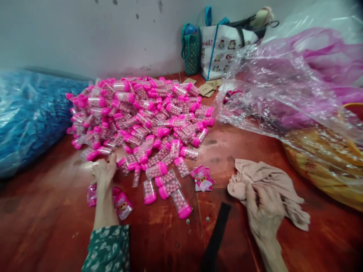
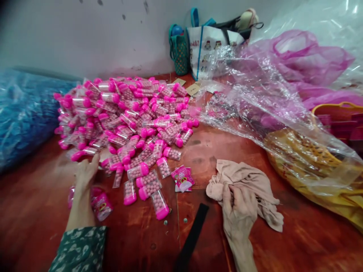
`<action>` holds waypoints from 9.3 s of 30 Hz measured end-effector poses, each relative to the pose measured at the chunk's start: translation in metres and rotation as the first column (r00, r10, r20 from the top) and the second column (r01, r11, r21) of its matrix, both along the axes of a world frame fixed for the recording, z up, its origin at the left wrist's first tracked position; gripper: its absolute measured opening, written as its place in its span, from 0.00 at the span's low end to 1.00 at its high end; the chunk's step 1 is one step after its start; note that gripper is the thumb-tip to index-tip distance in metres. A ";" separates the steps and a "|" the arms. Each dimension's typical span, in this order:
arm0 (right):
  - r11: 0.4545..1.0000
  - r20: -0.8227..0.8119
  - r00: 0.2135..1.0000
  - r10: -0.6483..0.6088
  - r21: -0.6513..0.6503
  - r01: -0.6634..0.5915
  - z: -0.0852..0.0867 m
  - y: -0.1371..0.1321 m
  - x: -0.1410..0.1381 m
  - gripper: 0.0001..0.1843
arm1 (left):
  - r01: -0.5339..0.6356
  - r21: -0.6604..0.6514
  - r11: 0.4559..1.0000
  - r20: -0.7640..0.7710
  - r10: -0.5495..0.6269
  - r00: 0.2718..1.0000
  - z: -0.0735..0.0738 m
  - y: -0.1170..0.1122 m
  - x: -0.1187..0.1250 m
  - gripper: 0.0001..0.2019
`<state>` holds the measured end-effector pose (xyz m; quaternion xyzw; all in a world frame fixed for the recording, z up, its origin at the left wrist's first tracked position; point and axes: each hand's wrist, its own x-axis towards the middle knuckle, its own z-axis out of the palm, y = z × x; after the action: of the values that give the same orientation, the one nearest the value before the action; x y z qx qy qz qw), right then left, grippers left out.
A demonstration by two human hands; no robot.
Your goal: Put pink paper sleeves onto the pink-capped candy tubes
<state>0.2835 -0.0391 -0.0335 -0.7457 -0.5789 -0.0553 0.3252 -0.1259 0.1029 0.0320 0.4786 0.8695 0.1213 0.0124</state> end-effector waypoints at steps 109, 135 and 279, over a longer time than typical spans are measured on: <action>0.848 -0.669 0.635 0.388 -0.011 -0.529 0.061 0.002 -0.115 0.15 | -0.173 -0.003 0.985 0.946 -0.053 -0.319 -0.003 -0.112 0.197 0.08; 0.867 -0.597 0.702 0.388 -0.023 -0.498 0.052 0.012 -0.107 0.20 | -0.109 0.436 0.894 0.846 -0.365 0.389 -0.012 -0.114 0.184 0.08; 0.758 -0.994 0.081 -0.074 -0.109 -0.643 0.058 0.004 -0.133 0.14 | -0.553 0.340 0.761 0.926 -0.374 0.054 -0.018 -0.108 0.157 0.03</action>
<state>0.1504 -0.0350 0.0240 -0.5126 -0.3555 0.6721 0.3989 0.0310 -0.0052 0.0136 0.1680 0.5422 0.7006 0.4323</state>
